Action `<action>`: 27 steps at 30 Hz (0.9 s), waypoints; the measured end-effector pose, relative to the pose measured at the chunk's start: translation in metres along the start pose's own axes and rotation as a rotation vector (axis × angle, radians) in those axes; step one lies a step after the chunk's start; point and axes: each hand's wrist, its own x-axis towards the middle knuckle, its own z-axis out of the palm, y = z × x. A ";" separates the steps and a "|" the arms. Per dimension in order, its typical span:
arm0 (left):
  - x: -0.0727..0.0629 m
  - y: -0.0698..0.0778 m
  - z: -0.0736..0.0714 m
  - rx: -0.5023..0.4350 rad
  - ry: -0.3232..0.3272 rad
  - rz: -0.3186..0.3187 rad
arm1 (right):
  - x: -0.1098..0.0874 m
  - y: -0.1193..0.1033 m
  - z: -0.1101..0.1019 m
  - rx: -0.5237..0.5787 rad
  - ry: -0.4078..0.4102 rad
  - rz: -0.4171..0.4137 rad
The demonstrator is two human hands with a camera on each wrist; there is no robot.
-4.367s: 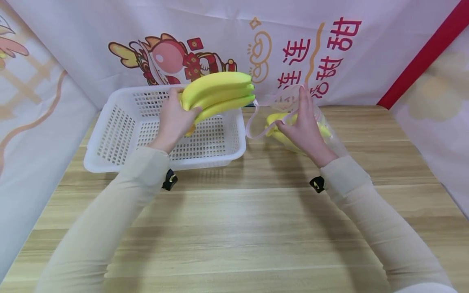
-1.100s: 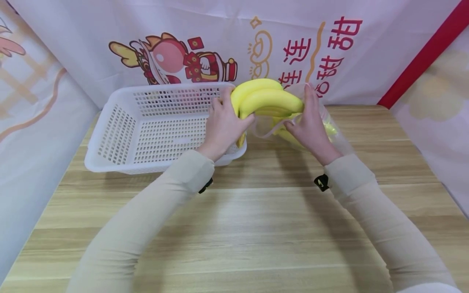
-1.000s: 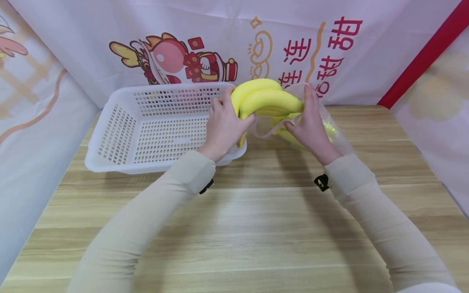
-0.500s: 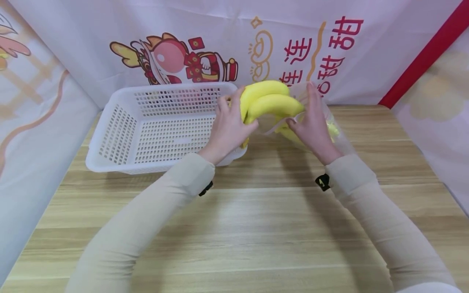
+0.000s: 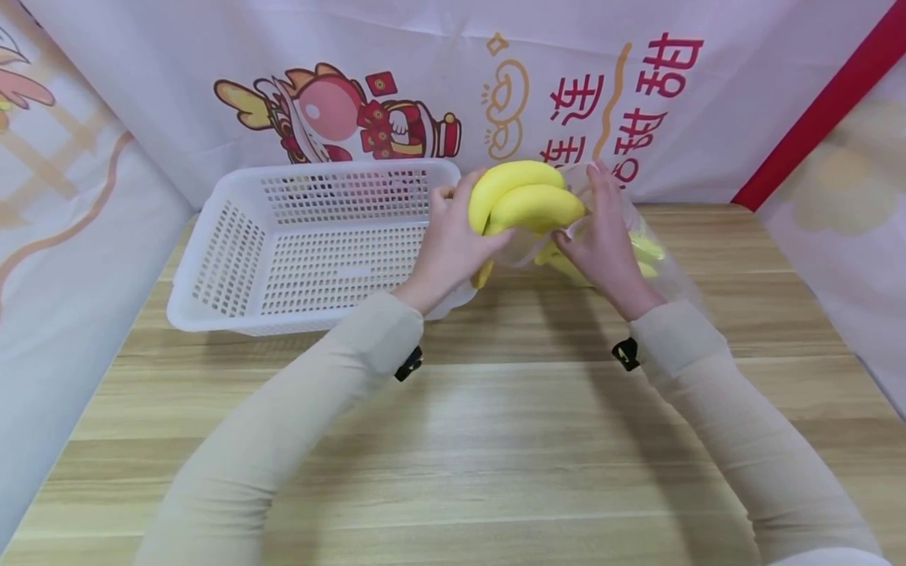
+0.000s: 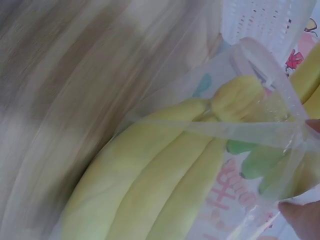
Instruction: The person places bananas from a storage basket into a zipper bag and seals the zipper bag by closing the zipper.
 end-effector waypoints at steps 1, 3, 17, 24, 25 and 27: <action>0.000 0.000 0.000 -0.016 -0.003 -0.014 | 0.000 0.001 0.000 0.002 0.002 -0.008; 0.001 0.000 -0.001 -0.040 -0.011 -0.041 | -0.001 0.004 0.000 0.019 0.005 -0.025; 0.000 0.002 0.000 -0.064 0.004 -0.078 | 0.000 0.012 0.000 -0.058 0.031 -0.042; 0.001 0.004 -0.001 -0.109 -0.011 -0.117 | 0.000 0.015 0.004 -0.019 0.072 -0.071; 0.001 0.005 -0.001 -0.124 -0.011 -0.126 | 0.000 0.015 0.005 -0.003 0.070 -0.073; 0.003 0.006 0.000 -0.149 -0.011 -0.155 | 0.000 0.015 0.005 0.015 0.060 -0.070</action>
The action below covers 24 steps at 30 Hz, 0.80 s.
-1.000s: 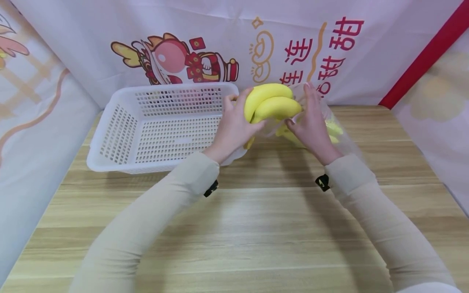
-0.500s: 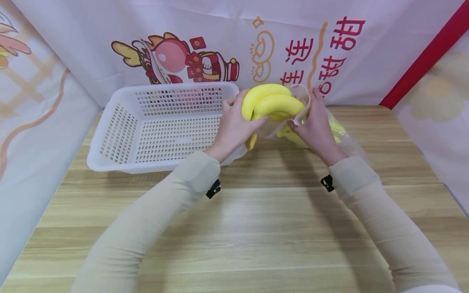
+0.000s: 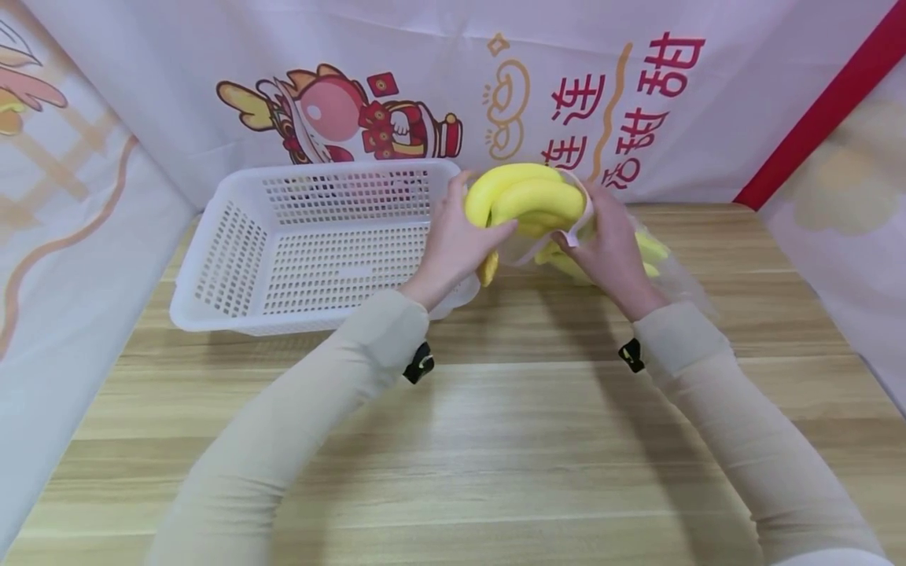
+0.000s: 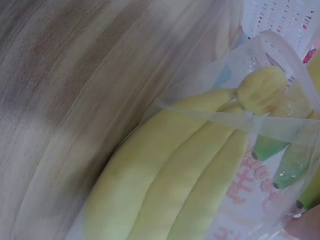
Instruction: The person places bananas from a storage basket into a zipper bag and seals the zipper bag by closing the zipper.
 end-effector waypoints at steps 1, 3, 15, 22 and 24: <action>0.001 0.001 0.001 -0.014 -0.002 -0.014 | 0.000 0.000 0.000 0.002 -0.005 0.001; 0.003 0.002 0.003 -0.030 -0.006 -0.033 | 0.000 0.000 0.000 0.003 -0.020 0.023; 0.005 0.003 0.021 -0.038 -0.079 -0.021 | 0.000 -0.012 0.005 -0.008 -0.130 0.029; 0.005 0.006 0.024 -0.071 -0.112 -0.062 | 0.000 -0.012 0.004 -0.040 -0.178 0.071; 0.005 0.003 0.024 -0.071 -0.119 -0.036 | -0.001 -0.013 0.004 -0.053 -0.168 0.076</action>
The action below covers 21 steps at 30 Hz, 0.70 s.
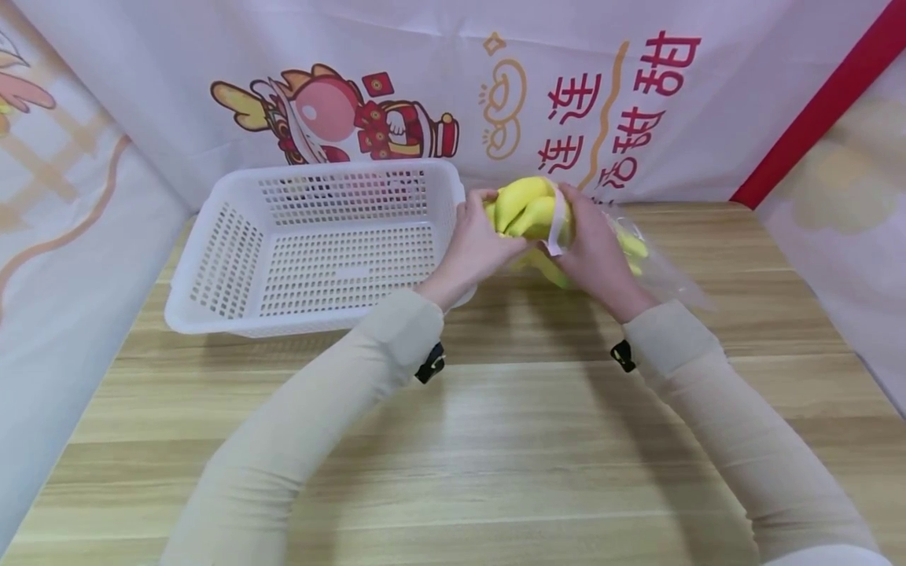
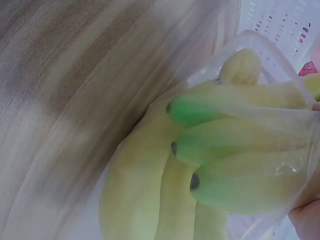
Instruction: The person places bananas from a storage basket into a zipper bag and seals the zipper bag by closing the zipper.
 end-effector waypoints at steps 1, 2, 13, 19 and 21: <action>0.000 -0.001 0.000 0.004 -0.002 0.020 | 0.000 0.000 0.000 -0.003 0.007 0.003; 0.000 -0.003 0.000 0.006 -0.006 0.041 | -0.001 0.000 0.000 -0.007 0.016 0.005; -0.003 -0.007 -0.004 0.091 -0.145 0.040 | -0.002 0.000 0.000 0.003 0.085 0.019; -0.001 -0.009 -0.008 0.161 -0.140 0.074 | -0.003 0.000 -0.001 -0.001 0.104 -0.005; 0.000 -0.010 -0.008 0.139 -0.128 0.082 | -0.003 0.000 -0.001 -0.005 0.104 -0.002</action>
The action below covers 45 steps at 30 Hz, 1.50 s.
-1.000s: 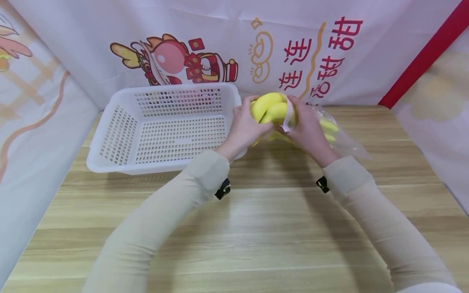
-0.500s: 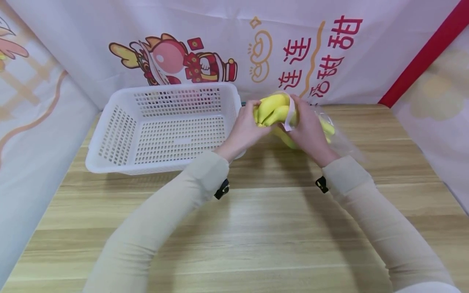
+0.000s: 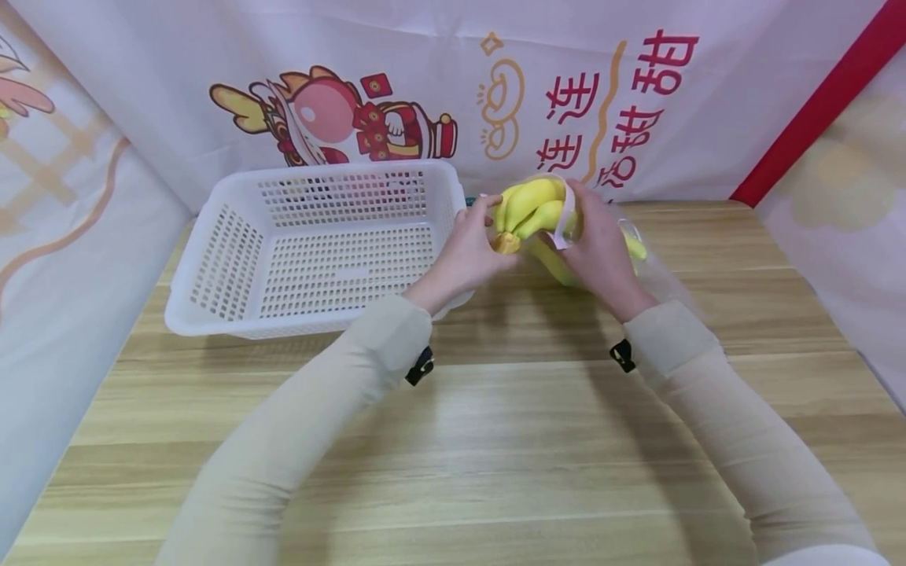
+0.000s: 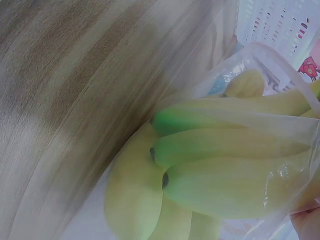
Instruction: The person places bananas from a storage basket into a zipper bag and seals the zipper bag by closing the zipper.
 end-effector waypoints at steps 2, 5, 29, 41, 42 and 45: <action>0.000 -0.001 0.000 -0.006 0.015 0.015 | 0.000 0.000 0.000 0.001 0.000 0.001; 0.000 -0.001 0.001 -0.023 0.016 0.039 | 0.000 0.000 0.000 0.001 0.002 -0.004; 0.011 0.005 -0.002 -0.087 -0.050 0.008 | 0.007 -0.001 -0.002 0.002 0.011 -0.117; 0.015 -0.001 -0.001 -0.258 0.076 0.010 | 0.010 -0.003 -0.004 -0.026 0.020 -0.111; 0.015 -0.001 -0.001 -0.261 0.082 0.010 | 0.010 -0.003 -0.004 -0.028 0.020 -0.110; 0.015 -0.001 -0.001 -0.261 0.091 0.004 | 0.010 -0.003 -0.004 -0.026 0.027 -0.117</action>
